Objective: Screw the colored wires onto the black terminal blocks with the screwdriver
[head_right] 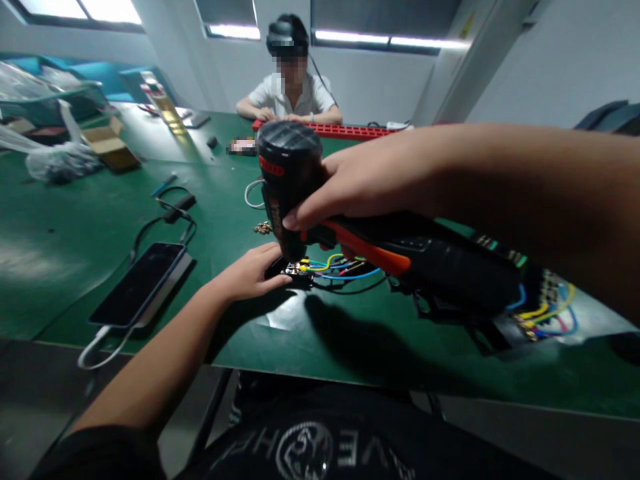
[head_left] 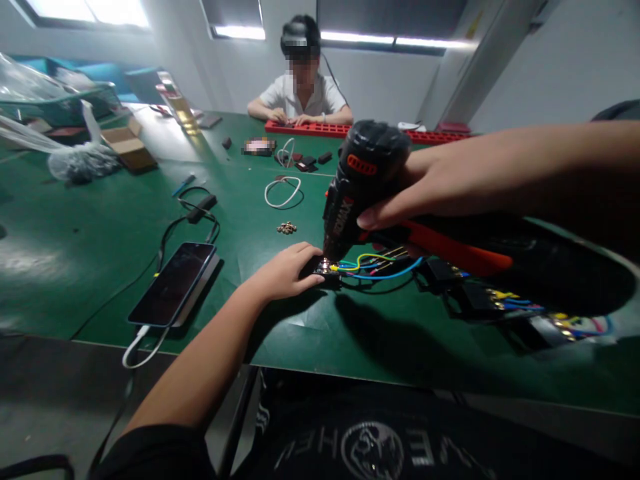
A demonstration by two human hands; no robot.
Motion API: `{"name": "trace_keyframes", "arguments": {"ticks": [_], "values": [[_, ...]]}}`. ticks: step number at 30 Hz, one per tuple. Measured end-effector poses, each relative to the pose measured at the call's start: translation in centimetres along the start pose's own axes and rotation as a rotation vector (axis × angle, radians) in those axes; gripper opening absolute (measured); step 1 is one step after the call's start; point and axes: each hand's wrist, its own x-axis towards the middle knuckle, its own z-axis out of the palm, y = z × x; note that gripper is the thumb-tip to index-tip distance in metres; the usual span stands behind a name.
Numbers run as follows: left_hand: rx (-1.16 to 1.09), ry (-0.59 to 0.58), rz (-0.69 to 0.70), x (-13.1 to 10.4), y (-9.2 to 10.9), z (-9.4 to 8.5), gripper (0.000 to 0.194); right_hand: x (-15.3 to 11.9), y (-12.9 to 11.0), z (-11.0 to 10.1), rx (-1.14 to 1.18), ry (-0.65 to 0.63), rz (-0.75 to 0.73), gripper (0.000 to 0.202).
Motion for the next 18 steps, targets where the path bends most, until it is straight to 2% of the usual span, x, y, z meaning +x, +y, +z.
{"name": "trace_keyframes", "arguments": {"ticks": [6, 10, 13, 18], "values": [[-0.024, 0.016, -0.015, 0.1, 0.0, 0.2, 0.048, -0.5, -1.4, 1.9, -0.075, 0.104, 0.074, 0.027], [-0.031, 0.012, -0.019, 0.1, 0.1, 0.1, 0.05, -0.6, -1.5, 2.0, -0.067, 0.071, 0.05, 0.03], [-0.032, 0.008, -0.015, 0.1, 0.0, 0.0, 0.05, -0.7, -1.5, 2.0, -0.091, 0.032, 0.07, 0.019], [-0.002, 0.003, -0.007, 0.1, -0.2, 0.2, 0.039, -0.7, -1.3, 1.9, -0.128, 0.057, 0.074, 0.026]]}}
